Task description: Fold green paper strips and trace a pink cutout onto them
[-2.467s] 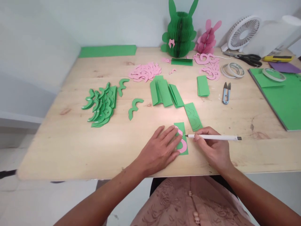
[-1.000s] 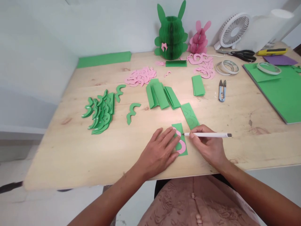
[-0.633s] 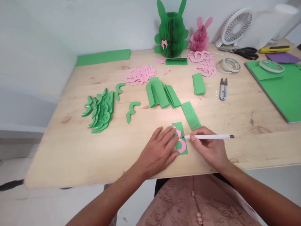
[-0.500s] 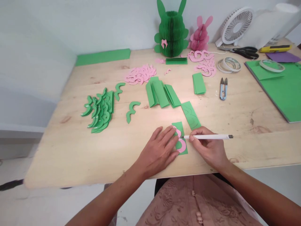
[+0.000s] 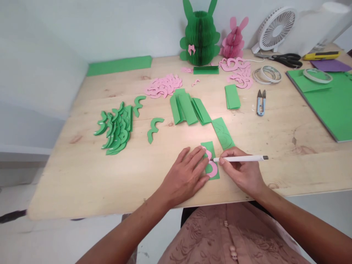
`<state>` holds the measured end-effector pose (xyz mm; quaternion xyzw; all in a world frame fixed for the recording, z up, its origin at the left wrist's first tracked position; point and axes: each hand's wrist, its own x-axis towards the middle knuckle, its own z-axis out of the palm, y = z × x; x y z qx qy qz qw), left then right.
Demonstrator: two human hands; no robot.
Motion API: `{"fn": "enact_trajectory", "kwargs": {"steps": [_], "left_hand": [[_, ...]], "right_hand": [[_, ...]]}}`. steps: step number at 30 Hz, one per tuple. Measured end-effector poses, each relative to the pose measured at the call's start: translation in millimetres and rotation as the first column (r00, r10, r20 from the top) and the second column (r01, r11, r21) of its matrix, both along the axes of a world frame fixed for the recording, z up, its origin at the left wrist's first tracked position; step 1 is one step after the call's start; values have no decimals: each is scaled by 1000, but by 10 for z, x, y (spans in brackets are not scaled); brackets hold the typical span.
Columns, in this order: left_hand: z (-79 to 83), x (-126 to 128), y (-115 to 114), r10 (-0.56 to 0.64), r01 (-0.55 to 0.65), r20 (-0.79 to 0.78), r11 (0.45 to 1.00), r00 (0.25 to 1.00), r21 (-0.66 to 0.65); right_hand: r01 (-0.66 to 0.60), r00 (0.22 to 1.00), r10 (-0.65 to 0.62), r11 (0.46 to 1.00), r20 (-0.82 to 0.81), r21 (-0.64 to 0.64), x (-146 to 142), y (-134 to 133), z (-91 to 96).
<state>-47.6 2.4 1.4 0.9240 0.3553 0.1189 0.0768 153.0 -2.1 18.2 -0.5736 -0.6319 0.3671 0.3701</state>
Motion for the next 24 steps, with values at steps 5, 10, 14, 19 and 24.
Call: {"fn": "enact_trajectory", "kwargs": {"steps": [5, 10, 14, 19, 24], "left_hand": [[-1, 1, 1, 4, -4, 11, 1000, 1000, 5], [4, 3, 2, 1, -1, 8, 1000, 1000, 8], [-9, -3, -1, -4, 4, -3, 1000, 1000, 13], [-22, -8, -5, -3, 3, -12, 1000, 1000, 14], [-13, -1, -4, 1, -1, -9, 1000, 1000, 10]], "right_hand": [[-6, 1000, 6, 1000, -2, -5, -8, 16, 29], [-4, 1000, 4, 1000, 9, -20, -8, 18, 31], [2, 1000, -2, 1000, 17, -20, -2, 12, 28], [-6, 1000, 6, 1000, 18, -7, 3, 5, 27], [-2, 999, 1, 1000, 33, 7, 6, -5, 30]]}}
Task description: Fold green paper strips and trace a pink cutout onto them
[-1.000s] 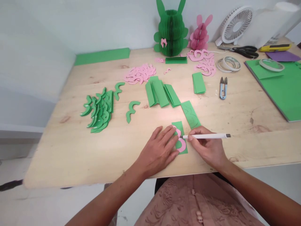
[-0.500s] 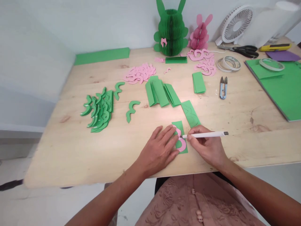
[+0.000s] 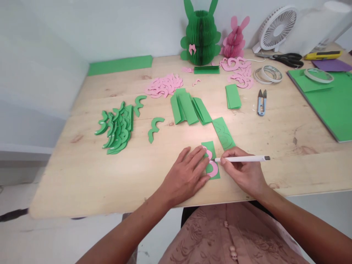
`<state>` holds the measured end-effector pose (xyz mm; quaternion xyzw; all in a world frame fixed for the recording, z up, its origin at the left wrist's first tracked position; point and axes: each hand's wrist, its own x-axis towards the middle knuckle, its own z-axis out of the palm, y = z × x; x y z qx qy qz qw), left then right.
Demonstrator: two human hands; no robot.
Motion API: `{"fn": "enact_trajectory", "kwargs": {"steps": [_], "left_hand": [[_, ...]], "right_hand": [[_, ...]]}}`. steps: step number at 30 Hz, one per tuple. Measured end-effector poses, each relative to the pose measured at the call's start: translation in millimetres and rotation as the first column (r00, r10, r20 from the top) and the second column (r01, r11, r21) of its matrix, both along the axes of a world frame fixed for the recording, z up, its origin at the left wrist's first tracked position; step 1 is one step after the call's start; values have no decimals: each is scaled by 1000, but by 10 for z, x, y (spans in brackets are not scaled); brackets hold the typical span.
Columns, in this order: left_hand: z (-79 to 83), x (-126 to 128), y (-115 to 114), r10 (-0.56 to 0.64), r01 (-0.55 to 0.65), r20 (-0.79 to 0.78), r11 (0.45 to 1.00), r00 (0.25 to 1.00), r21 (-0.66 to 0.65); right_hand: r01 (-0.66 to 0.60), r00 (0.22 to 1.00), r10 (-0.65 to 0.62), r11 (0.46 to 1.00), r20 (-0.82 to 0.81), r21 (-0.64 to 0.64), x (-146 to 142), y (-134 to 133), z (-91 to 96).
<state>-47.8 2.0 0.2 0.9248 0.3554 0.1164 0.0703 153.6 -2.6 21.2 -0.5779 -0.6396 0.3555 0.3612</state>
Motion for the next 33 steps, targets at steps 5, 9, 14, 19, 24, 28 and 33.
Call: {"fn": "enact_trajectory", "kwargs": {"steps": [5, 9, 14, 19, 24, 28, 33], "left_hand": [[14, 3, 3, -1, 1, 7, 1000, 1000, -5], [9, -1, 0, -3, 3, 11, 1000, 1000, -6], [2, -4, -3, -7, 7, 8, 1000, 1000, -9], [36, 3, 4, -7, 6, -20, 999, 1000, -33], [60, 1, 11, -12, 12, -4, 1000, 1000, -20], [58, 1, 13, -13, 13, 7, 1000, 1000, -17], [59, 6, 14, -10, 10, 13, 1000, 1000, -9]], "right_hand": [[10, 1000, -10, 1000, -6, -19, 14, -20, -1], [18, 1000, -19, 999, -8, -36, 32, -41, -16], [13, 1000, -13, 1000, 13, -15, 48, -60, -16], [17, 1000, -17, 1000, 25, -13, 55, -69, -11], [18, 1000, -18, 1000, 24, -4, 61, -72, -29], [19, 1000, -19, 1000, 17, -2, 62, -74, -38], [26, 999, -25, 1000, 21, -13, 62, -86, -28]]}}
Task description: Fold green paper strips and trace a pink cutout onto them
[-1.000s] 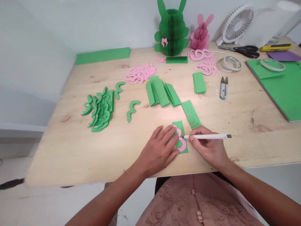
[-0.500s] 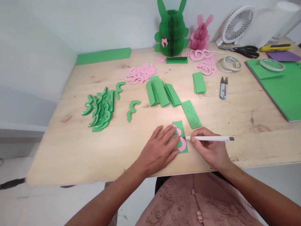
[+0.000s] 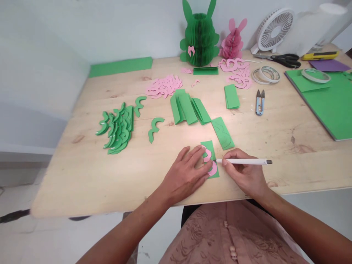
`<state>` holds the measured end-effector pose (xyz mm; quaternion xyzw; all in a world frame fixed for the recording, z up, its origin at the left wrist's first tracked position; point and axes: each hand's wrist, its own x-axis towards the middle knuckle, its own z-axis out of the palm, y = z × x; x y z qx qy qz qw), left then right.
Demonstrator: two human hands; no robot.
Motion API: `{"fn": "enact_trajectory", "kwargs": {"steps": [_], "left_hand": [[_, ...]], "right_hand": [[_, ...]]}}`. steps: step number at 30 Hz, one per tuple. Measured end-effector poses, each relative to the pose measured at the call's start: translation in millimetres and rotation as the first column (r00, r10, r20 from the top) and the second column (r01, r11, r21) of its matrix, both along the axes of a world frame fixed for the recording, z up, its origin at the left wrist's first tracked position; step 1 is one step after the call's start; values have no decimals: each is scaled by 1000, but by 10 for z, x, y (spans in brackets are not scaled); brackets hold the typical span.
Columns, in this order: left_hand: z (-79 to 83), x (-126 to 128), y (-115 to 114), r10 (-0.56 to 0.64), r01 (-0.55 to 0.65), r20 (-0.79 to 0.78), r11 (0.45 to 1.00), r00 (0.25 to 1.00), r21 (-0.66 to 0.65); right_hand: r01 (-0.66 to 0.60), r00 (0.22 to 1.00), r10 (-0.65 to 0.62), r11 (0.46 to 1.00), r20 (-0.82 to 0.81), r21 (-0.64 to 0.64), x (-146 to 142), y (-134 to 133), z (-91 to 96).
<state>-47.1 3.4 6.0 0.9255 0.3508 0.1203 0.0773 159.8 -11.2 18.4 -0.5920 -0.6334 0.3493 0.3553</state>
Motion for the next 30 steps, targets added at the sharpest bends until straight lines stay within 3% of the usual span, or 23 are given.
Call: {"fn": "enact_trajectory", "kwargs": {"steps": [30], "left_hand": [[11, 0, 4, -10, 9, 9, 1000, 1000, 4]], "right_hand": [[32, 999, -32, 999, 1, -8, 11, -57, 22]]}}
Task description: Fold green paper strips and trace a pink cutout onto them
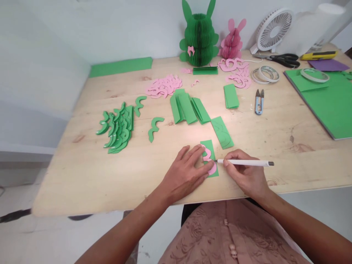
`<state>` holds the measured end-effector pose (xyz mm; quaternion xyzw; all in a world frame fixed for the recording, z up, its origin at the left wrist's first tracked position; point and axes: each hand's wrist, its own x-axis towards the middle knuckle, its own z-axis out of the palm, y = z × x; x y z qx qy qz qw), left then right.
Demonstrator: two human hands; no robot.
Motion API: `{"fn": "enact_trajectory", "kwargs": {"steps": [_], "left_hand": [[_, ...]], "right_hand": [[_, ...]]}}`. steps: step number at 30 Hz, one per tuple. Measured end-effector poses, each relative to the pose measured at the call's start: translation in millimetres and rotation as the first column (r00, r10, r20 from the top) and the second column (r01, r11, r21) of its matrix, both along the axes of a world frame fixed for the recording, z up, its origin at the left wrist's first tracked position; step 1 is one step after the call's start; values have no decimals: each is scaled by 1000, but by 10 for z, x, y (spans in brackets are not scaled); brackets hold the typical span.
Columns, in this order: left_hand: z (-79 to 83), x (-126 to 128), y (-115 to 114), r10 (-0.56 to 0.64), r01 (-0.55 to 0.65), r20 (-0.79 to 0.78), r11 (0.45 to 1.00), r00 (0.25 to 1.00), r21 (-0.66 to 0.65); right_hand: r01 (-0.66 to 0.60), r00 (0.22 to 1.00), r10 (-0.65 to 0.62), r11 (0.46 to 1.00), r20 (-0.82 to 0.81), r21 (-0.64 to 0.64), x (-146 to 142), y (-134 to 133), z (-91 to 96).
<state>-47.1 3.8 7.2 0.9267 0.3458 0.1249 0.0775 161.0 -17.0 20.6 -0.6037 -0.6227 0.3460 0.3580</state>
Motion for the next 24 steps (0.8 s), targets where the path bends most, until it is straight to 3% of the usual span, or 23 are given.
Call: {"fn": "enact_trajectory", "kwargs": {"steps": [24], "left_hand": [[-44, -8, -2, -12, 12, 36, 1000, 999, 15]], "right_hand": [[6, 999, -8, 999, 44, 38, 22, -71, 32]]}}
